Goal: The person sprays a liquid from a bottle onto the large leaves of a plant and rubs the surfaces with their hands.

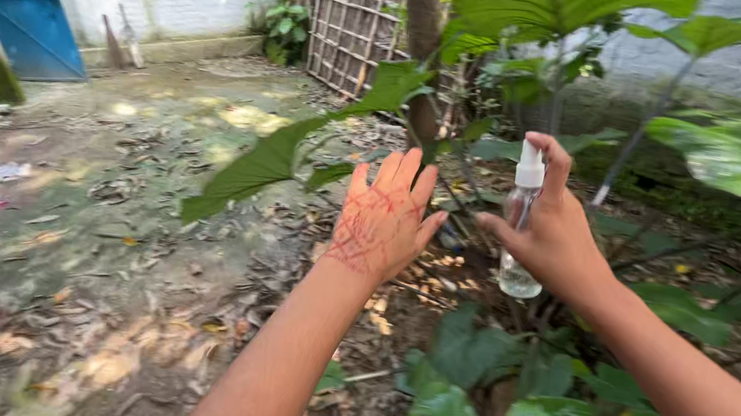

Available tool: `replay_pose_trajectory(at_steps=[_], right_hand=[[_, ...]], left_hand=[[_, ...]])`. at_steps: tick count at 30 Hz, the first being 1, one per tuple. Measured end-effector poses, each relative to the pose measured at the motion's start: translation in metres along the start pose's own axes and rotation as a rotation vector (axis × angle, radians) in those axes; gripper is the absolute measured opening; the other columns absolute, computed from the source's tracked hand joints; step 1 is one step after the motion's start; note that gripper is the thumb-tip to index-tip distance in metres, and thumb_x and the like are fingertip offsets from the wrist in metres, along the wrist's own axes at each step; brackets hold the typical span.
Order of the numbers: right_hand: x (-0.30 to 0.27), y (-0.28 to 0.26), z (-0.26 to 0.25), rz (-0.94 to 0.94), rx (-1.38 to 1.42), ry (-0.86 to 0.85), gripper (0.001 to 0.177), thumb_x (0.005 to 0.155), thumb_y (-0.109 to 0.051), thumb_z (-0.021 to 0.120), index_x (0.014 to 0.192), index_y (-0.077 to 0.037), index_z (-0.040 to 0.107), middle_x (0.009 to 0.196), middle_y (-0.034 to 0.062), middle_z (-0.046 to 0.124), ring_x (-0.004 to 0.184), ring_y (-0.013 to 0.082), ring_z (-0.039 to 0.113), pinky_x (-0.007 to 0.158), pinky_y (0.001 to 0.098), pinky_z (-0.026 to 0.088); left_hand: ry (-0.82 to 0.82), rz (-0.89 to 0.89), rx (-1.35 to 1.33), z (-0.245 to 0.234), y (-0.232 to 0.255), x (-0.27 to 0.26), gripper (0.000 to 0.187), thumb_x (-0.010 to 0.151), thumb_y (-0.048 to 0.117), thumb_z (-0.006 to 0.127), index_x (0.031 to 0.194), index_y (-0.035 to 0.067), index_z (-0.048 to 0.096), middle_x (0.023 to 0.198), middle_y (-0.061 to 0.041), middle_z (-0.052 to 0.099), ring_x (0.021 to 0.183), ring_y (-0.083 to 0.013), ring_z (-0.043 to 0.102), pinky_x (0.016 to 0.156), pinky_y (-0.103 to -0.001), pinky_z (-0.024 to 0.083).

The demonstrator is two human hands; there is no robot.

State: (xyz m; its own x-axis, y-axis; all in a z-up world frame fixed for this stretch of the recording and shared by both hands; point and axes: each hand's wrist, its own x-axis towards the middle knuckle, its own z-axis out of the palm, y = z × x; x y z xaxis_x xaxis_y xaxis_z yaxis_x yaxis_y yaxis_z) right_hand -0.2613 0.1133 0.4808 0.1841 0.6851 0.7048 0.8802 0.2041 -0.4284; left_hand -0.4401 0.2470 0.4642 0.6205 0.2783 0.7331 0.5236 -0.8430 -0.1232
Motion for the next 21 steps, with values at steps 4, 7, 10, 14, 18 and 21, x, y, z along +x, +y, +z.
replay_pose_trajectory(at_steps=[4,7,10,14,18,21], right_hand=[[0.031,-0.044,0.038,-0.004,0.044,0.006,0.095,0.079,-0.010,0.080,0.151,-0.016,0.017,0.080,0.0085,0.057,0.068,0.0224,0.065,0.065,0.0382,0.053],[0.059,-0.069,0.064,-0.058,0.061,0.009,0.095,0.077,-0.007,0.079,0.151,-0.016,0.019,0.083,0.0093,0.058,0.072,0.0235,0.065,0.069,0.0398,0.054],[0.087,-0.087,0.093,-0.028,0.058,-0.017,0.091,0.078,-0.006,0.076,0.151,-0.015,0.023,0.087,0.0119,0.059,0.075,0.0273,0.065,0.074,0.0420,0.053],[0.118,-0.092,0.143,-0.184,0.037,0.090,0.083,0.078,-0.006,0.076,0.147,-0.013,0.032,0.107,0.0178,0.059,0.092,0.0337,0.063,0.084,0.0440,0.052],[0.151,-0.085,0.187,-0.384,0.071,0.193,0.076,0.085,-0.006,0.075,0.150,-0.015,0.036,0.124,0.0214,0.055,0.109,0.0359,0.059,0.093,0.0445,0.049],[0.187,-0.081,0.221,-0.100,0.006,0.145,0.075,0.082,-0.008,0.076,0.149,-0.026,0.046,0.109,0.0172,0.054,0.089,0.0325,0.060,0.082,0.0427,0.052]], left_hand=[[-0.027,-0.066,0.018,-0.029,-0.052,0.001,0.061,0.095,0.049,0.059,0.139,0.009,0.052,0.149,-0.014,0.047,0.139,-0.0300,0.041,0.109,-0.060,0.033],[0.014,-0.111,0.004,-0.042,-0.087,0.004,0.062,0.094,0.051,0.060,0.139,0.008,0.053,0.148,-0.013,0.048,0.139,-0.0297,0.042,0.110,-0.058,0.035],[0.057,-0.151,-0.018,-0.043,-0.118,0.008,0.062,0.090,0.050,0.063,0.137,0.010,0.054,0.148,-0.013,0.048,0.138,-0.0301,0.043,0.110,-0.057,0.036],[0.069,-0.147,-0.017,-0.028,-0.166,0.012,0.062,0.091,0.049,0.064,0.137,0.009,0.054,0.146,-0.014,0.047,0.137,-0.0310,0.042,0.108,-0.059,0.035],[0.069,-0.126,-0.009,-0.005,-0.223,0.019,0.063,0.092,0.048,0.063,0.139,0.008,0.053,0.148,-0.014,0.047,0.137,-0.0324,0.043,0.110,-0.058,0.036],[0.027,-0.123,0.007,0.016,-0.267,0.033,0.060,0.093,0.048,0.063,0.137,0.009,0.054,0.147,-0.014,0.048,0.139,-0.0320,0.042,0.111,-0.059,0.036]])
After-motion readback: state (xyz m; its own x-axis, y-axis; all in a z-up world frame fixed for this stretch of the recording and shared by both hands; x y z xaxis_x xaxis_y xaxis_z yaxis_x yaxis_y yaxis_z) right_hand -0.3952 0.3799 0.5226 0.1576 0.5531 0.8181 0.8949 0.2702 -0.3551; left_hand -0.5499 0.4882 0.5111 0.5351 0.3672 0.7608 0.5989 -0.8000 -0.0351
